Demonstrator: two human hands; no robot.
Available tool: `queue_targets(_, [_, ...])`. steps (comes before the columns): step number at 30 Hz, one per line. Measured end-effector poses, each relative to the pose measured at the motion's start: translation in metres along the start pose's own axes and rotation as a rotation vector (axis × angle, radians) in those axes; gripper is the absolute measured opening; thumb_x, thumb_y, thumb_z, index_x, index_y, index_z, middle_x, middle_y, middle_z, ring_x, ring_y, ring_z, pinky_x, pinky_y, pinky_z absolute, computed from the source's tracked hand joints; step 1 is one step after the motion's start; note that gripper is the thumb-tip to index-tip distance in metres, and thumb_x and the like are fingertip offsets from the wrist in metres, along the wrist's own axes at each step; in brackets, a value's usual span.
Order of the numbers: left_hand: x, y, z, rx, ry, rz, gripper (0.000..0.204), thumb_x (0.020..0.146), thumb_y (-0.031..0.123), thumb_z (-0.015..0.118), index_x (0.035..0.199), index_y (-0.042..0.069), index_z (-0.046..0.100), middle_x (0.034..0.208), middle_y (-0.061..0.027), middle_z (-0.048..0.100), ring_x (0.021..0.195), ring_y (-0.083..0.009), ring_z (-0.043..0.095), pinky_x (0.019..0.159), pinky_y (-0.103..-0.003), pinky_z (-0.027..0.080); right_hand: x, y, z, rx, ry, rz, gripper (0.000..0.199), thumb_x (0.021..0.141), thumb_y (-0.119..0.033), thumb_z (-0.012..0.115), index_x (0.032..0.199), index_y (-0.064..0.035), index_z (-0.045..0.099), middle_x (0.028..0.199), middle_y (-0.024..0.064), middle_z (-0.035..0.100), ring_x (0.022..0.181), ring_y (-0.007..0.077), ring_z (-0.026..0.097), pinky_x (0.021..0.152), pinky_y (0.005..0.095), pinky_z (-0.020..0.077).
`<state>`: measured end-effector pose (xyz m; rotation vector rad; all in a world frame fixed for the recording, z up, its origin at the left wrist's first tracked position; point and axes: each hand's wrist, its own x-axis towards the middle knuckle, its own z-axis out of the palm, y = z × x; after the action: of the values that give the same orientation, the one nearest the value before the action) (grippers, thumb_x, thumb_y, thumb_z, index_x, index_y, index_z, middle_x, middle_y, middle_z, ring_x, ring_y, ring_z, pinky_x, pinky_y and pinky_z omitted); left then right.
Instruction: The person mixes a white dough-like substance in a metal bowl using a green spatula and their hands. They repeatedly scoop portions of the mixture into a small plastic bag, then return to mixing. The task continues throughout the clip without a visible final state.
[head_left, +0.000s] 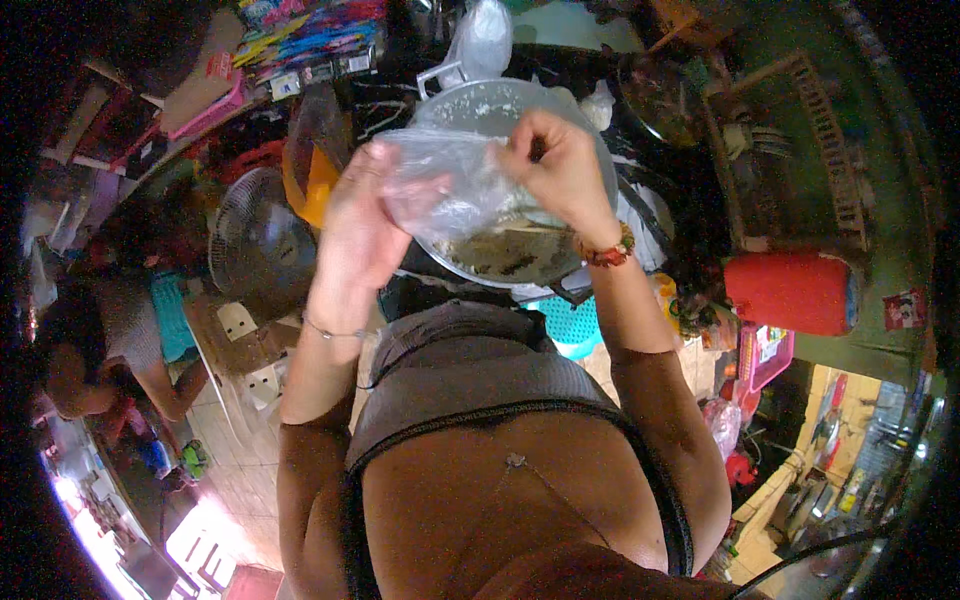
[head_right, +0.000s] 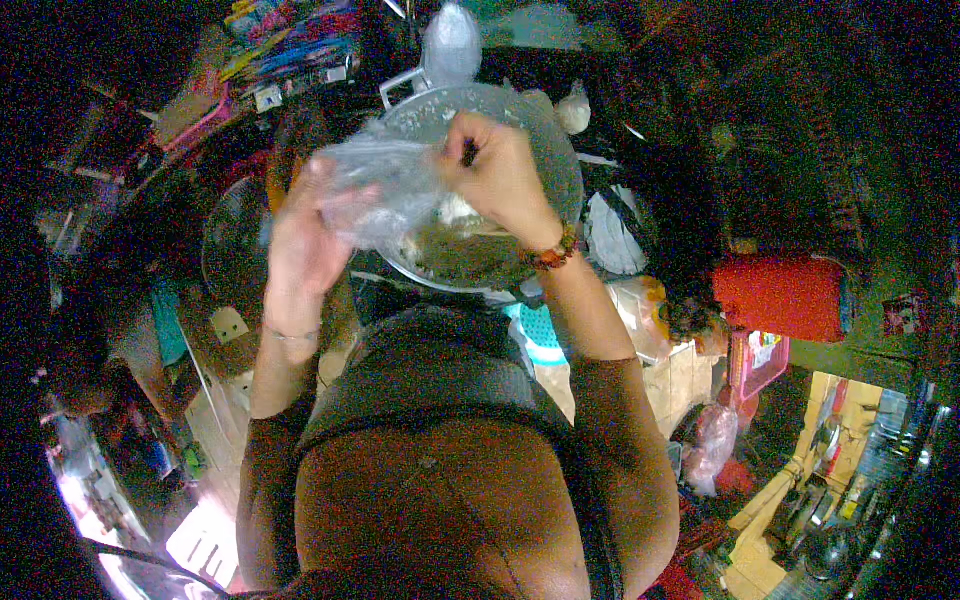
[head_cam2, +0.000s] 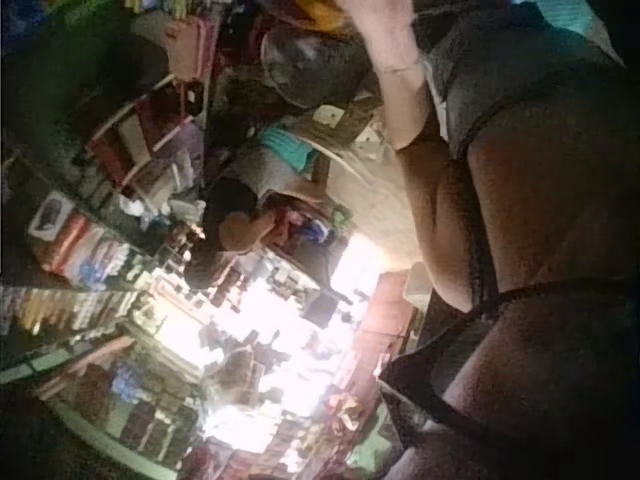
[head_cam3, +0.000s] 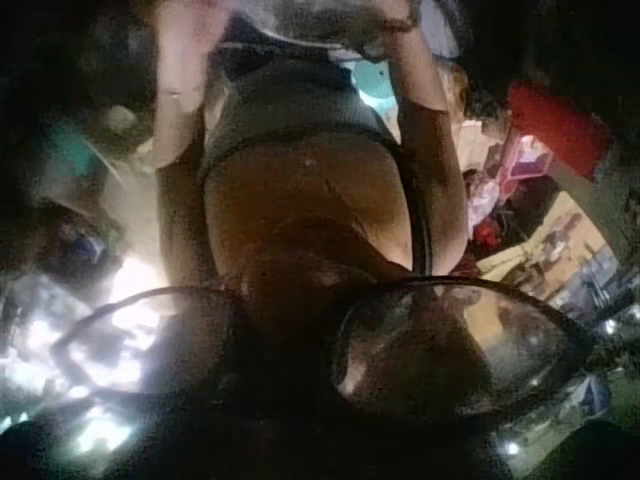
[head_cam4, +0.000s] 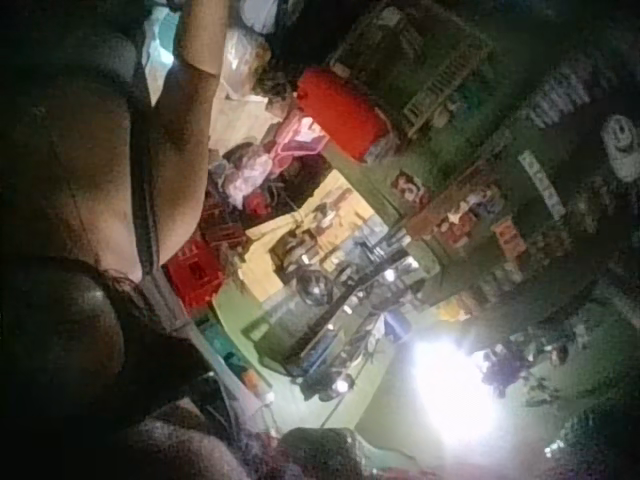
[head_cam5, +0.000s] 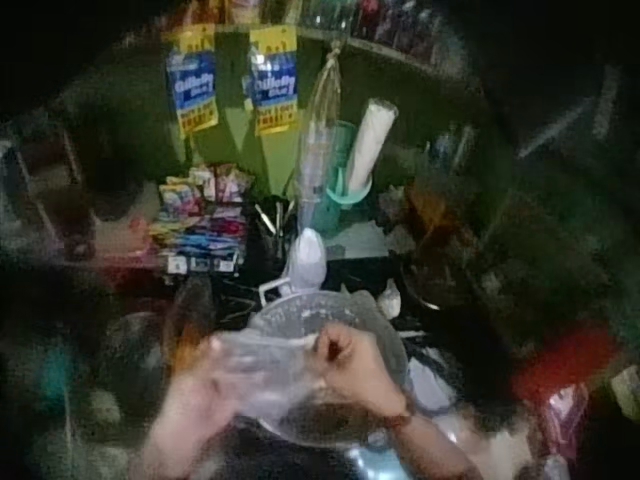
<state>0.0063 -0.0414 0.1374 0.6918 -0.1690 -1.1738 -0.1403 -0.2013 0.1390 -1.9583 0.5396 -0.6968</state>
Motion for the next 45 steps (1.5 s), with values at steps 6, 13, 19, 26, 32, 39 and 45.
queue_targets(6, [-0.027,0.010,0.025,0.670,-0.216,0.372,0.050,0.076,-0.004,0.060,0.123,0.003,0.044,0.101,-0.0079,0.057,0.097,-0.0132,0.055,0.083,-0.024,0.044,0.007,0.014,-0.001,0.168,0.222,-0.080,0.008,0.079,-0.005,0.054,0.084,-0.0068,0.049,0.072,-0.0002,0.053,0.061,0.0108,0.049,0.056,0.0248,0.0420])
queue_targets(13, [-0.025,0.030,-0.001,0.181,-0.105,0.095,0.050,0.081,-0.002,0.056,0.129,0.002,0.042,0.100,-0.0075,0.059,0.087,-0.0167,0.058,0.083,-0.032,0.049,0.002,-0.003,-0.007,0.502,-0.272,0.214,0.016,0.078,-0.008,0.065,0.090,-0.0097,0.055,0.075,-0.0017,0.055,0.059,0.0048,0.048,0.057,0.0200,0.0413])
queue_targets(19, [-0.034,0.037,-0.027,0.128,-0.110,0.324,0.049,0.074,-0.005,0.059,0.122,-0.001,0.049,0.119,-0.0140,0.055,0.107,-0.0252,0.055,0.097,-0.040,0.043,-0.004,0.079,-0.022,-0.453,-0.671,-0.135,0.019,0.077,-0.017,0.067,0.092,-0.0065,0.060,0.083,0.0026,0.061,0.076,0.0179,0.060,0.071,0.0256,0.0460])
queue_targets(26, [-0.041,0.010,-0.047,0.910,0.332,0.579,0.053,0.080,-0.004,0.050,0.132,0.002,0.044,0.133,-0.0129,0.049,0.110,-0.0185,0.055,0.092,-0.031,0.043,-0.039,0.121,-0.018,-1.501,-0.633,0.019,0.015,0.078,-0.015,0.053,0.081,-0.0113,0.068,0.073,0.0085,0.065,0.075,0.0285,0.065,0.083,0.0414,0.0440])
queue_targets(32, [-0.023,-0.053,-0.081,1.566,0.112,0.218,0.090,0.071,0.027,0.076,0.142,0.004,0.025,0.137,-0.0206,0.041,0.087,-0.0261,0.062,0.087,-0.040,0.043,0.034,0.125,-0.010,-1.502,-0.396,-0.515,0.016,0.079,-0.016,0.052,0.085,-0.0139,0.066,0.080,0.0054,0.065,0.085,0.0213,0.061,0.082,0.0377,0.0397])
queue_targets(39, [-0.014,-0.049,-0.078,1.525,0.108,0.191,0.103,0.062,0.031,0.082,0.141,0.002,0.024,0.131,-0.0212,0.046,0.098,-0.0303,0.059,0.090,-0.039,0.042,0.007,0.128,-0.003,-1.351,-0.673,-0.539,0.016,0.077,-0.018,0.052,0.085,-0.0171,0.065,0.075,0.0033,0.061,0.082,0.0198,0.059,0.082,0.0369,0.0374])
queue_targets(45, [-0.005,-0.049,-0.081,1.373,0.010,0.178,0.102,0.058,0.023,0.084,0.141,0.009,0.027,0.129,-0.0201,0.048,0.113,-0.0308,0.052,0.091,-0.036,0.045,-0.033,0.133,-0.011,-1.302,-0.709,-0.002,0.018,0.082,-0.033,0.054,0.088,-0.0208,0.067,0.081,0.0038,0.066,0.080,0.0224,0.063,0.080,0.0407,0.0374])
